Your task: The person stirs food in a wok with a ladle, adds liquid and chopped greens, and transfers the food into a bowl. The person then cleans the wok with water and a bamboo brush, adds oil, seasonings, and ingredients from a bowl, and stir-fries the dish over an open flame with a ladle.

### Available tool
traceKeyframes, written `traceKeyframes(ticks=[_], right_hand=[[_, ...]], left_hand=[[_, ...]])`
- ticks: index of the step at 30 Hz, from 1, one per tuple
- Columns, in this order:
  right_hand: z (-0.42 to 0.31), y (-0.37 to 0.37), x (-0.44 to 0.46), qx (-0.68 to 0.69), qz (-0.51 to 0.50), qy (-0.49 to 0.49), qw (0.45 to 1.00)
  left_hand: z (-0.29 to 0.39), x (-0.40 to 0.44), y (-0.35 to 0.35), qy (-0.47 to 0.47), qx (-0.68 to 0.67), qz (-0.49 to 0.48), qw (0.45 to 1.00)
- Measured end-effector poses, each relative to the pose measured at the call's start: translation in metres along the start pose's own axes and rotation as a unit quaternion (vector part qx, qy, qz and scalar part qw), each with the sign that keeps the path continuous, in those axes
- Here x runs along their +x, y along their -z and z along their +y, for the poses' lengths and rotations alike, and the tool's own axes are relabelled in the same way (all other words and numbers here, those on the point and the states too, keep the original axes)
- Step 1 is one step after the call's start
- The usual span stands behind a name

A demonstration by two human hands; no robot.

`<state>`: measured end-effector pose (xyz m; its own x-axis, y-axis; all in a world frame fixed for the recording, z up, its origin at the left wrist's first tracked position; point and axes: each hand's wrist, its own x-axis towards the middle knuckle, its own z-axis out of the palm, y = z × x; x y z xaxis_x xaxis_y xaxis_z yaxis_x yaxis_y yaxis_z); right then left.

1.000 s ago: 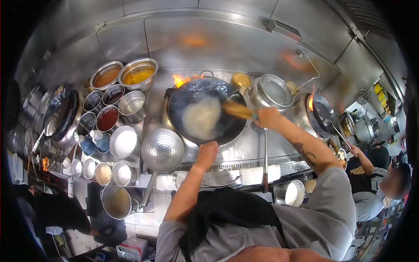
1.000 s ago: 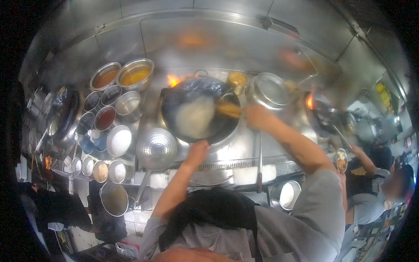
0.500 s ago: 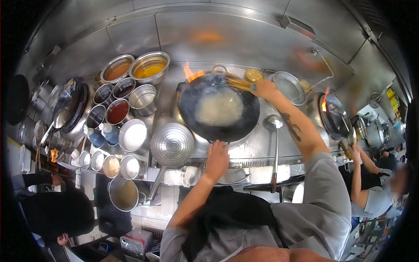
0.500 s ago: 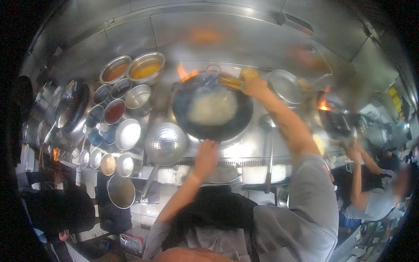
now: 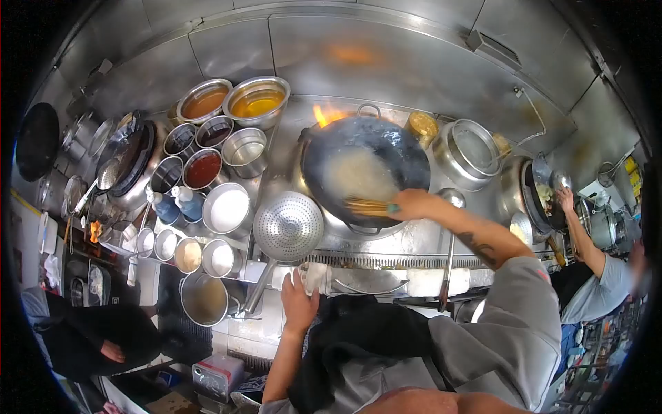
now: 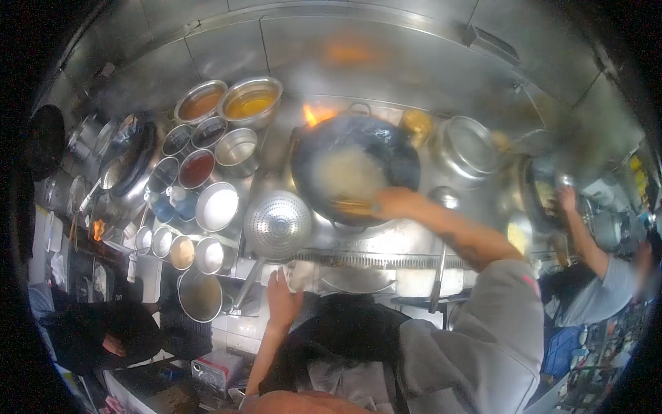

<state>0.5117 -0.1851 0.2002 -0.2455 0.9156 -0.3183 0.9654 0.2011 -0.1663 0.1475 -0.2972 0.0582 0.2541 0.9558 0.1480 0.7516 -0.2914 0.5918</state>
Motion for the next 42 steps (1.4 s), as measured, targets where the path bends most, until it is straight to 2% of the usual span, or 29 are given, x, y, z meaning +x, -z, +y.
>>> traceKeyframes(ticks=[1, 3, 5, 6, 9, 11, 14, 16, 18, 20, 21, 22, 23, 24, 25, 27, 28, 30, 31, 32, 34, 36, 39, 40, 42], right_hand=[[0.008, 0.028, -0.013, -0.024, -0.049, -0.004, 0.999], [0.027, 0.058, -0.02, -0.018, -0.049, -0.062, 0.997], [0.048, 0.047, -0.023, -0.068, -0.024, -0.137, 0.988], [0.068, 0.012, -0.009, -0.123, 0.003, -0.18, 0.976], [0.074, -0.001, -0.028, -0.156, 0.061, -0.103, 0.98], [0.087, -0.003, -0.038, -0.19, 0.047, -0.07, 0.978], [0.107, 0.007, -0.004, -0.122, 0.054, -0.173, 0.976], [0.133, -0.025, 0.055, -0.113, 0.172, -0.235, 0.95], [0.161, -0.064, 0.127, -0.022, 0.21, -0.167, 0.963], [0.124, -0.085, 0.17, 0.111, 0.258, -0.141, 0.949], [0.094, -0.086, 0.176, 0.159, 0.233, -0.125, 0.951], [0.062, -0.079, 0.166, 0.206, 0.205, -0.111, 0.95], [0.042, -0.074, 0.155, 0.193, 0.172, -0.1, 0.961], [0.024, -0.067, 0.143, 0.177, 0.14, -0.088, 0.97], [0.008, -0.061, 0.127, 0.16, 0.108, -0.077, 0.978], [-0.011, -0.053, 0.065, 0.142, 0.113, -0.029, 0.983], [-0.008, -0.053, 0.041, 0.132, 0.115, -0.006, 0.984], [0.031, -0.072, 0.013, 0.093, 0.017, -0.048, 0.994], [0.037, -0.054, -0.016, 0.091, -0.011, -0.073, 0.993], [0.043, -0.03, -0.043, 0.089, -0.039, -0.097, 0.99], [0.09, -0.034, -0.064, 0.072, -0.055, -0.163, 0.982], [0.107, -0.018, -0.097, -0.086, 0.033, -0.16, 0.983], [0.079, 0.027, -0.141, 0.078, 0.133, -0.331, 0.931], [0.079, 0.02, -0.15, 0.087, 0.198, -0.332, 0.918], [0.074, -0.011, -0.175, 0.101, 0.323, -0.327, 0.882]], left_hand=[[-0.001, -0.001, 0.0, 0.023, 0.02, -0.012, 0.999], [-0.003, 0.003, -0.006, 0.029, 0.064, -0.056, 0.996], [0.001, 0.01, -0.007, 0.049, 0.059, -0.122, 0.99], [0.003, 0.013, -0.01, 0.039, 0.087, -0.134, 0.986], [0.0, 0.02, -0.021, 0.006, 0.166, -0.143, 0.976], [-0.008, 0.019, -0.037, -0.022, 0.196, -0.118, 0.973], [-0.016, 0.03, -0.065, 0.051, 0.211, -0.134, 0.967], [-0.034, 0.031, -0.084, 0.06, 0.178, -0.12, 0.975], [-0.042, 0.032, -0.083, 0.052, 0.106, -0.094, 0.989], [-0.044, 0.028, -0.062, 0.029, -0.001, -0.064, 0.998], [-0.039, 0.029, -0.048, 0.117, -0.154, -0.103, 0.976], [-0.027, 0.034, -0.032, 0.202, -0.302, -0.14, 0.921], [-0.018, 0.038, -0.021, 0.28, -0.443, -0.17, 0.835], [-0.012, 0.037, -0.017, 0.292, -0.549, -0.175, 0.764], [-0.001, 0.037, -0.005, 0.297, -0.572, -0.172, 0.745], [0.024, 0.042, 0.015, 0.303, -0.619, -0.165, 0.705], [0.006, 0.043, -0.017, 0.271, -0.651, -0.151, 0.693], [0.012, 0.062, -0.035, 0.332, -0.677, -0.167, 0.635], [0.021, 0.074, -0.04, 0.363, -0.687, -0.177, 0.604], [0.036, 0.084, -0.046, 0.372, -0.65, -0.162, 0.643], [0.068, 0.103, -0.046, 0.394, -0.636, -0.179, 0.639], [0.071, 0.119, -0.07, 0.396, -0.641, -0.22, 0.62], [0.083, 0.136, -0.099, 0.389, -0.672, -0.236, 0.584], [0.083, 0.139, -0.111, 0.38, -0.675, -0.253, 0.58], [0.105, 0.139, -0.101, 0.407, -0.673, -0.224, 0.576]])
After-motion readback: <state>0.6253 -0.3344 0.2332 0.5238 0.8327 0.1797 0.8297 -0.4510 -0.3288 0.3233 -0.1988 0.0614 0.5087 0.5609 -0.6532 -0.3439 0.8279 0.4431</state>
